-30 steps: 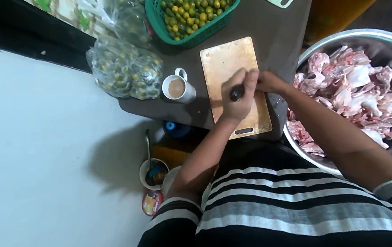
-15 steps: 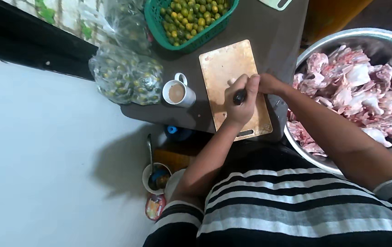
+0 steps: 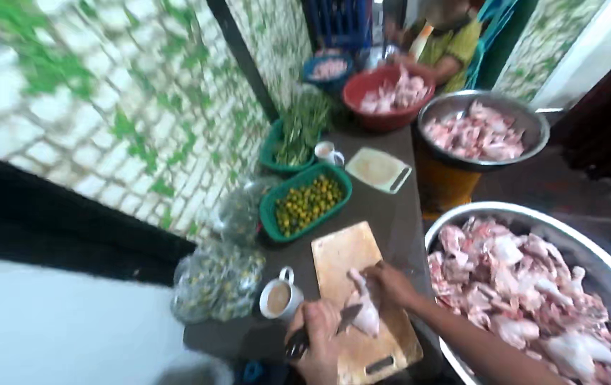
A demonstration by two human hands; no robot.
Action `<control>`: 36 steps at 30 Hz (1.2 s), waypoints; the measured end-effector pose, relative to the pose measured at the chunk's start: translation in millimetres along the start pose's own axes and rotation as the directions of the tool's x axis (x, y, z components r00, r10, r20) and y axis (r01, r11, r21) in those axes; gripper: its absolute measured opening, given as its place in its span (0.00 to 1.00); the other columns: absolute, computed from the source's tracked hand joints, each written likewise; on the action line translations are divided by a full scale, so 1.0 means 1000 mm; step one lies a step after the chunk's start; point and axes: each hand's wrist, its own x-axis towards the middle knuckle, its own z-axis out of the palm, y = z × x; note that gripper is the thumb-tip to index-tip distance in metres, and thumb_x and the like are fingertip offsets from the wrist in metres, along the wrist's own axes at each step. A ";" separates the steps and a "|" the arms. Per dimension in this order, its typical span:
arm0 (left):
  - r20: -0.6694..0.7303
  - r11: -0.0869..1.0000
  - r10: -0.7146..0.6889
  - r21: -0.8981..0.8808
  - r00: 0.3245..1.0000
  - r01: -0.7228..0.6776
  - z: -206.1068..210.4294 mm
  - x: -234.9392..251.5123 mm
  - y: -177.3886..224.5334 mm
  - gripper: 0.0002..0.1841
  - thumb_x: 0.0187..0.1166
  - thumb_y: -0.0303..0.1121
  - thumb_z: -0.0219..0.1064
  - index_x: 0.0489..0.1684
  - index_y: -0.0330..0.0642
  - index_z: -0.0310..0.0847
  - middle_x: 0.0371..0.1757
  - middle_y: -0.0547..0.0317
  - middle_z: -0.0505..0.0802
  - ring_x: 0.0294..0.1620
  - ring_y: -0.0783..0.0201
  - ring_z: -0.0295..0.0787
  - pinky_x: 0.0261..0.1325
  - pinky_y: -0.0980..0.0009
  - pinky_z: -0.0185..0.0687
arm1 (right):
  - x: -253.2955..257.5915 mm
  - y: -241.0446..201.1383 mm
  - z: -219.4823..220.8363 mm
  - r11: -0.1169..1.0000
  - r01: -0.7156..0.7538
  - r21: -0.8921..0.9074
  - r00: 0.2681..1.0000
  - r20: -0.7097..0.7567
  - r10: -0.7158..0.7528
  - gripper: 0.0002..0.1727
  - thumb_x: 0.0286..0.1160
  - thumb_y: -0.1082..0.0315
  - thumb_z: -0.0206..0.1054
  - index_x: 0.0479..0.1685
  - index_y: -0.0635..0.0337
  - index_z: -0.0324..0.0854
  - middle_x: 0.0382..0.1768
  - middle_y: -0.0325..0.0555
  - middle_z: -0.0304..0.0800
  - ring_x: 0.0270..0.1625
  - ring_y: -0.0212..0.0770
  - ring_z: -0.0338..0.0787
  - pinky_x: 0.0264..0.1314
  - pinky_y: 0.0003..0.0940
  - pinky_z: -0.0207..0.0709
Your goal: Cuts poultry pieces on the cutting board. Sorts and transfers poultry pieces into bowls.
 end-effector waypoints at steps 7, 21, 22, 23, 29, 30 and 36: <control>-0.027 0.998 -0.050 0.041 0.998 0.051 -0.002 -0.011 -0.001 0.21 0.90 0.52 0.56 0.19 0.64 0.73 0.10 0.82 0.66 0.10 0.82 0.64 0.19 0.84 0.67 | -0.001 -0.010 0.018 0.982 0.093 -0.167 0.987 0.148 -0.068 0.19 0.87 0.55 0.62 0.73 0.40 0.85 0.81 0.61 0.72 0.79 0.67 0.74 0.74 0.66 0.72; -0.050 0.993 -0.066 0.093 0.997 0.070 -0.030 -0.020 0.011 0.20 0.89 0.54 0.58 0.20 0.63 0.73 0.09 0.82 0.68 0.10 0.82 0.66 0.18 0.84 0.68 | -0.066 0.013 -0.005 0.873 0.066 -0.484 0.980 0.194 0.034 0.32 0.78 0.80 0.61 0.84 0.55 0.70 0.77 0.70 0.73 0.80 0.71 0.72 0.80 0.69 0.65; -0.052 0.993 -0.070 0.088 0.996 0.074 -0.030 -0.021 0.011 0.20 0.89 0.53 0.58 0.20 0.63 0.73 0.09 0.81 0.68 0.10 0.82 0.65 0.18 0.84 0.68 | -0.065 0.016 -0.004 0.853 0.100 -0.513 0.985 0.175 -0.011 0.31 0.78 0.80 0.62 0.83 0.55 0.72 0.77 0.69 0.73 0.81 0.70 0.71 0.80 0.68 0.64; -0.053 0.994 -0.076 0.080 0.996 0.080 -0.030 -0.021 0.010 0.21 0.89 0.53 0.58 0.19 0.63 0.73 0.09 0.81 0.68 0.09 0.82 0.65 0.17 0.83 0.67 | -0.065 0.017 -0.003 0.838 0.131 -0.529 0.984 0.174 -0.044 0.30 0.79 0.78 0.62 0.84 0.57 0.71 0.78 0.69 0.72 0.81 0.70 0.71 0.81 0.68 0.62; -0.069 0.996 -0.050 0.076 0.996 0.055 -0.027 -0.021 0.012 0.20 0.89 0.52 0.58 0.20 0.63 0.73 0.09 0.82 0.68 0.10 0.82 0.65 0.18 0.84 0.67 | -0.066 0.012 0.029 0.933 0.050 -0.357 0.994 0.108 -0.012 0.20 0.90 0.67 0.54 0.73 0.69 0.72 0.67 0.66 0.85 0.73 0.63 0.84 0.81 0.57 0.69; -0.070 0.996 -0.047 0.078 0.996 0.053 -0.026 -0.020 0.012 0.19 0.89 0.52 0.58 0.20 0.63 0.73 0.09 0.82 0.68 0.10 0.82 0.66 0.18 0.84 0.67 | -0.065 0.008 0.033 0.948 0.002 -0.319 0.998 0.063 0.019 0.20 0.90 0.67 0.54 0.73 0.69 0.72 0.65 0.66 0.86 0.72 0.63 0.85 0.80 0.57 0.70; -0.062 0.991 -0.042 0.122 0.997 0.049 -0.034 -0.023 0.014 0.19 0.90 0.52 0.57 0.22 0.64 0.74 0.10 0.82 0.69 0.11 0.83 0.66 0.19 0.84 0.68 | -0.056 -0.031 0.032 0.986 -0.082 -0.148 0.956 -0.293 0.035 0.18 0.86 0.71 0.55 0.68 0.71 0.77 0.60 0.67 0.88 0.67 0.64 0.87 0.72 0.57 0.76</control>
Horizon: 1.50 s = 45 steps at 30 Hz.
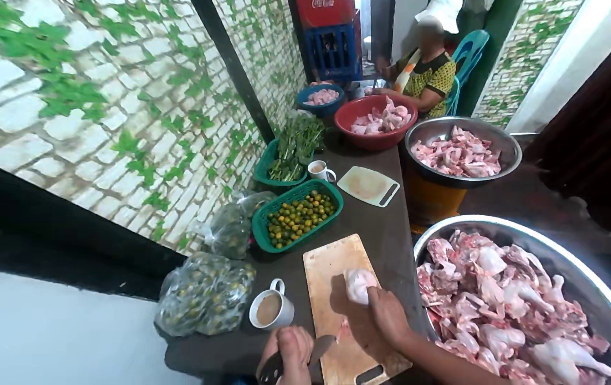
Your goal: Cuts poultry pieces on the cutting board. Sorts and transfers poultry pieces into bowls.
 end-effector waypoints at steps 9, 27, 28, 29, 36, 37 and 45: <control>-0.026 0.999 0.024 -0.032 0.999 -0.025 0.004 -0.001 -0.001 0.19 0.90 0.49 0.59 0.21 0.62 0.73 0.11 0.81 0.69 0.11 0.81 0.66 0.18 0.83 0.68 | -0.014 -0.012 0.005 0.971 -0.199 -0.129 0.888 0.395 0.235 0.40 0.89 0.67 0.55 0.97 0.56 0.39 0.78 0.66 0.74 0.64 0.68 0.88 0.64 0.63 0.82; -0.122 0.993 -0.050 0.102 0.991 0.062 0.046 -0.011 -0.059 0.20 0.94 0.47 0.53 0.23 0.57 0.65 0.12 0.75 0.64 0.10 0.78 0.60 0.15 0.82 0.62 | -0.037 0.068 0.045 0.929 0.369 -0.037 0.926 -0.066 -0.371 0.16 0.84 0.68 0.64 0.65 0.64 0.87 0.62 0.62 0.91 0.60 0.61 0.93 0.60 0.56 0.87; -0.119 0.989 -0.071 0.122 0.990 0.085 0.047 -0.012 -0.063 0.20 0.94 0.47 0.53 0.23 0.56 0.64 0.12 0.75 0.64 0.10 0.78 0.60 0.15 0.82 0.61 | -0.036 0.068 0.045 0.926 0.375 -0.035 0.923 -0.072 -0.377 0.16 0.83 0.69 0.65 0.64 0.65 0.87 0.62 0.62 0.91 0.60 0.61 0.93 0.61 0.56 0.87; -0.119 0.991 -0.061 0.111 0.991 0.075 0.049 -0.009 -0.065 0.19 0.93 0.45 0.53 0.23 0.56 0.65 0.12 0.75 0.64 0.10 0.78 0.61 0.16 0.81 0.62 | -0.035 0.068 0.045 0.927 0.372 -0.039 0.925 -0.073 -0.374 0.16 0.83 0.68 0.65 0.63 0.65 0.88 0.61 0.61 0.91 0.60 0.61 0.93 0.61 0.56 0.87; -0.131 0.992 0.054 -0.103 0.990 -0.068 0.059 0.022 -0.012 0.19 0.93 0.41 0.52 0.22 0.56 0.63 0.09 0.78 0.63 0.09 0.79 0.61 0.16 0.81 0.65 | -0.036 0.067 0.045 0.927 0.367 -0.075 0.925 -0.077 -0.373 0.16 0.83 0.69 0.65 0.62 0.66 0.87 0.61 0.62 0.91 0.60 0.62 0.93 0.62 0.55 0.86; -0.127 0.996 0.044 -0.068 0.991 -0.053 0.060 0.017 -0.028 0.19 0.93 0.40 0.51 0.23 0.56 0.64 0.09 0.78 0.64 0.09 0.79 0.62 0.16 0.80 0.66 | -0.036 0.067 0.044 0.925 0.373 -0.076 0.922 -0.081 -0.378 0.15 0.83 0.69 0.65 0.61 0.67 0.87 0.60 0.63 0.91 0.60 0.63 0.93 0.61 0.56 0.86; -0.019 1.000 0.024 -0.003 1.000 -0.024 0.067 0.012 -0.033 0.18 0.92 0.40 0.56 0.23 0.54 0.67 0.12 0.76 0.67 0.12 0.77 0.65 0.19 0.78 0.68 | -0.036 0.064 0.043 0.927 0.368 -0.074 0.922 -0.099 -0.374 0.15 0.81 0.71 0.66 0.61 0.68 0.88 0.59 0.62 0.92 0.61 0.61 0.93 0.63 0.55 0.86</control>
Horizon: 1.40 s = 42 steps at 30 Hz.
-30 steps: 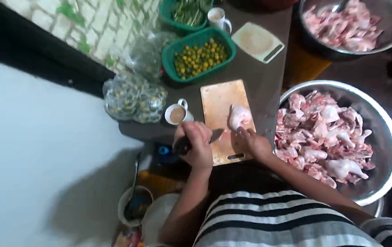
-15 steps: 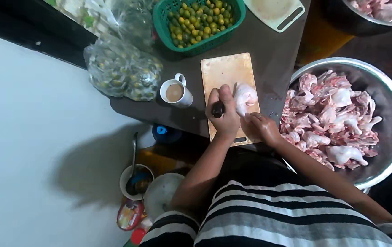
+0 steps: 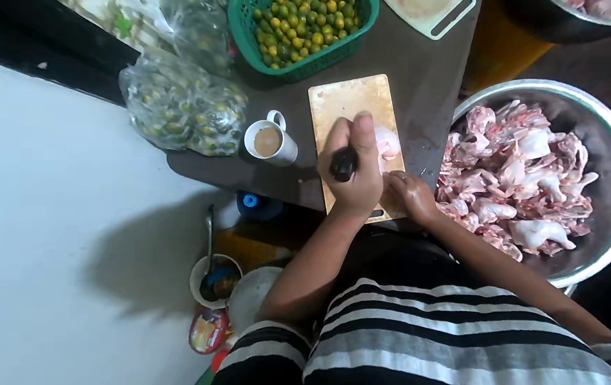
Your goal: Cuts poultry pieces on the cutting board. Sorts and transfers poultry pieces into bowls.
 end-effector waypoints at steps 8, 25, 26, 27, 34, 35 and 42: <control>0.082 0.996 0.010 0.090 0.997 -0.018 -0.005 -0.002 -0.050 0.19 0.93 0.41 0.55 0.23 0.52 0.66 0.14 0.75 0.68 0.13 0.78 0.66 0.19 0.78 0.68 | 0.003 -0.003 -0.002 1.000 -0.019 0.001 1.000 0.014 0.019 0.14 0.84 0.70 0.64 0.60 0.67 0.88 0.60 0.62 0.92 0.61 0.62 0.93 0.63 0.55 0.85; -0.003 0.984 -0.016 0.175 1.000 0.016 -0.025 -0.003 -0.024 0.19 0.93 0.43 0.55 0.23 0.55 0.66 0.13 0.74 0.66 0.11 0.77 0.63 0.17 0.81 0.64 | 0.017 -0.028 0.015 0.996 -0.067 0.062 0.996 0.063 0.063 0.13 0.83 0.68 0.64 0.57 0.65 0.87 0.60 0.61 0.90 0.59 0.60 0.93 0.60 0.53 0.87; -0.019 0.985 -0.018 0.172 1.000 0.021 -0.027 0.001 -0.019 0.20 0.93 0.44 0.54 0.23 0.55 0.66 0.13 0.74 0.66 0.11 0.77 0.63 0.17 0.81 0.64 | 0.017 -0.028 0.017 0.996 -0.056 0.065 0.998 0.034 0.054 0.12 0.84 0.68 0.63 0.56 0.63 0.88 0.58 0.60 0.91 0.57 0.59 0.94 0.58 0.52 0.88; -0.032 0.986 -0.021 0.165 0.999 0.026 -0.028 0.005 -0.012 0.20 0.93 0.44 0.54 0.23 0.55 0.66 0.13 0.74 0.66 0.11 0.77 0.63 0.16 0.81 0.64 | 0.018 -0.030 0.018 0.996 -0.059 0.073 0.998 0.019 0.058 0.12 0.84 0.68 0.63 0.56 0.61 0.89 0.57 0.59 0.91 0.55 0.58 0.94 0.57 0.51 0.88; 0.021 0.985 -0.046 0.166 0.999 0.042 -0.026 0.001 0.012 0.20 0.93 0.45 0.55 0.22 0.54 0.66 0.13 0.72 0.66 0.10 0.76 0.62 0.15 0.81 0.63 | 0.024 -0.041 0.020 0.994 -0.106 0.022 0.994 0.012 0.105 0.09 0.81 0.70 0.64 0.50 0.64 0.88 0.51 0.62 0.91 0.51 0.60 0.93 0.51 0.52 0.89; 0.013 0.986 -0.051 0.159 0.999 0.048 -0.027 0.001 0.012 0.20 0.93 0.45 0.55 0.22 0.54 0.66 0.12 0.72 0.66 0.10 0.76 0.62 0.15 0.80 0.63 | 0.027 -0.043 0.021 0.992 -0.124 0.008 0.992 0.031 0.124 0.10 0.81 0.70 0.64 0.51 0.64 0.89 0.51 0.62 0.90 0.51 0.61 0.93 0.51 0.52 0.88; -0.061 0.986 0.040 0.162 0.997 -0.030 -0.038 -0.017 0.013 0.20 0.91 0.49 0.57 0.23 0.57 0.70 0.12 0.76 0.66 0.11 0.78 0.64 0.17 0.79 0.67 | 0.044 -0.060 0.010 0.970 -0.238 -0.045 0.941 0.236 0.242 0.12 0.83 0.75 0.60 0.56 0.62 0.86 0.53 0.67 0.88 0.56 0.67 0.90 0.53 0.58 0.85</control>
